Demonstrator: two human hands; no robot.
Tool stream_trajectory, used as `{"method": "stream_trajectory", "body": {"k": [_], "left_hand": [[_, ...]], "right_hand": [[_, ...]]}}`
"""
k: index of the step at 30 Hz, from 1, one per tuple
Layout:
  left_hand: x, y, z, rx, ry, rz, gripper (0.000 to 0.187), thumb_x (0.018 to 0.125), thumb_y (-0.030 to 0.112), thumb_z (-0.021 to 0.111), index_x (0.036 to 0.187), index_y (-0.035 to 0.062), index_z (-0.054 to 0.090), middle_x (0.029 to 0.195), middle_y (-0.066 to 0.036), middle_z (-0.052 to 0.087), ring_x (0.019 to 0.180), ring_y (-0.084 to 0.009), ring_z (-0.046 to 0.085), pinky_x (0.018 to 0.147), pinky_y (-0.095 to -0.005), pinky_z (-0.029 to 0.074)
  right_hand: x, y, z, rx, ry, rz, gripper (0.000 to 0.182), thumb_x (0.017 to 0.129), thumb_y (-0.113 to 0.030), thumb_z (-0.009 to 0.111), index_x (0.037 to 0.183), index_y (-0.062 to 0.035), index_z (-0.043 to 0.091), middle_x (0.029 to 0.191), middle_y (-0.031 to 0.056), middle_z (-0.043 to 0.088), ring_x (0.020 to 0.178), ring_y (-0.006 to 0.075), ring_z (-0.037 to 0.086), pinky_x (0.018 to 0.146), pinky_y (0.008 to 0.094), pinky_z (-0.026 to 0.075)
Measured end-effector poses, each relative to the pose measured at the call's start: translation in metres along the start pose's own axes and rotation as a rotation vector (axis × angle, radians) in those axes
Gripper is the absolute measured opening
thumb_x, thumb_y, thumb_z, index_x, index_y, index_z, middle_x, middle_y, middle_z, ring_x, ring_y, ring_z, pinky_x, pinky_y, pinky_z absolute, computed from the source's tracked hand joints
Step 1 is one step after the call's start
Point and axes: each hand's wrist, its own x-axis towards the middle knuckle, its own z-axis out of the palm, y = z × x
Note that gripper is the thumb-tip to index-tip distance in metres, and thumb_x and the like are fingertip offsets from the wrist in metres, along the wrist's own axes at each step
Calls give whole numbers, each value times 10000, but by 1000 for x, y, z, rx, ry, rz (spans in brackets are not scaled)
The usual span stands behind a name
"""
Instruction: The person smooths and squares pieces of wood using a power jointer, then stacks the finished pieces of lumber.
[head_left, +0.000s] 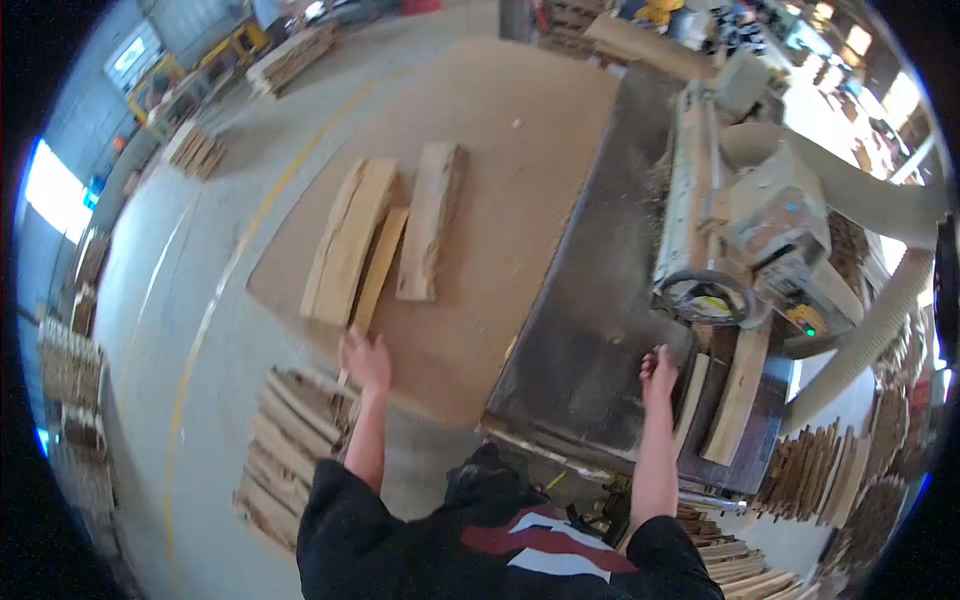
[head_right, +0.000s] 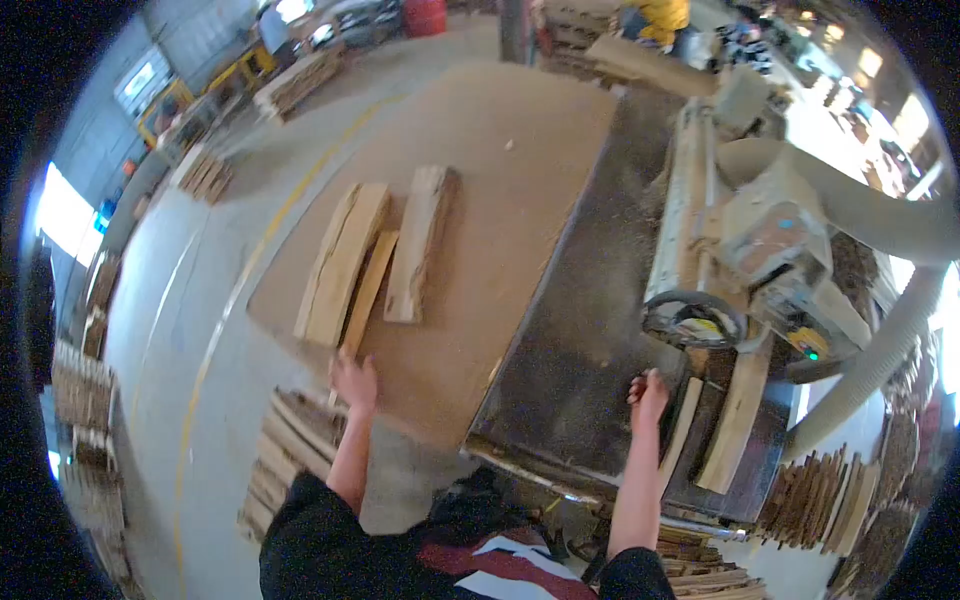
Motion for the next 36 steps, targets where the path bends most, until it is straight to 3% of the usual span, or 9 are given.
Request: {"method": "stream_trajectory", "body": {"k": [3, 5, 7, 12, 14, 24, 31, 33, 36], "left_hand": [[45, -3, 12, -151, 10, 6, 507, 873, 307, 691, 1311, 91, 556, 1224, -205, 586, 1091, -390, 577, 925, -512, 461], [12, -27, -1, -221, -69, 77, 429, 916, 302, 650, 1261, 53, 591, 1142, -202, 613, 1042, -361, 594, 894, -469, 476], [-18, -30, 5, -983, -287, -96, 368, 976, 303, 573, 1189, 6, 616, 1025, -172, 623, 955, -285, 590, 841, -395, 482], [-127, 52, -85, -1355, -702, -480, 292, 1035, 342, 496, 1043, 74, 611, 850, -45, 583, 749, -129, 552, 585, -296, 445], [-172, 65, -80, -1496, -711, -364, 277, 1034, 318, 512, 980, 63, 603, 782, -53, 615, 598, -112, 552, 486, -266, 442], [-323, 135, -124, -1413, -1318, -151, 338, 1055, 359, 458, 1069, 38, 561, 827, -118, 676, 573, -161, 627, 491, -275, 492], [-393, 152, -117, -1350, -1457, -190, 354, 1020, 372, 538, 1096, 27, 526, 869, -127, 697, 687, -196, 675, 577, -310, 527], [-402, 155, -110, -1342, -1474, -226, 353, 1022, 366, 529, 1110, 25, 521, 909, -144, 702, 723, -228, 688, 602, -325, 541], [-405, 158, -104, -1445, -1407, -279, 341, 1043, 343, 469, 1122, 16, 521, 902, -147, 695, 736, -242, 692, 623, -343, 550]], "right_hand": [[-12, -26, 22, -140, 1, -134, 276, 1018, -345, 552, 960, -84, 620, 736, 32, 613, 543, 96, 524, 451, 253, 384], [-66, -6, 5, -175, 12, -108, 246, 1010, -325, 570, 1017, -91, 644, 749, 31, 625, 550, 98, 539, 460, 251, 393], [-99, 14, -18, -157, 3, -65, 239, 1004, -326, 583, 1042, -100, 649, 759, 26, 634, 563, 98, 554, 464, 250, 397], [-176, 42, -37, -53, -94, 166, 258, 992, -369, 601, 1079, -131, 653, 816, -2, 670, 653, 100, 618, 520, 264, 435], [-207, 49, -37, -121, -149, 211, 286, 999, -387, 580, 1089, -125, 651, 846, 5, 679, 694, 111, 633, 567, 278, 458], [-335, 71, -59, -362, -795, 150, 420, 1040, -429, 472, 1112, -42, 620, 961, 77, 693, 834, 158, 661, 710, 289, 503], [-345, 96, -115, -262, -473, 211, 396, 1035, -380, 517, 964, -6, 625, 834, 31, 641, 717, 106, 570, 611, 289, 474], [-365, 46, -113, -320, -400, 320, 408, 1036, -353, 507, 998, 30, 641, 843, 89, 680, 758, 162, 616, 684, 308, 492], [-329, 93, -126, -573, -497, 91, 435, 1008, -350, 532, 1051, 71, 637, 900, 152, 696, 823, 230, 666, 745, 376, 525]]}}
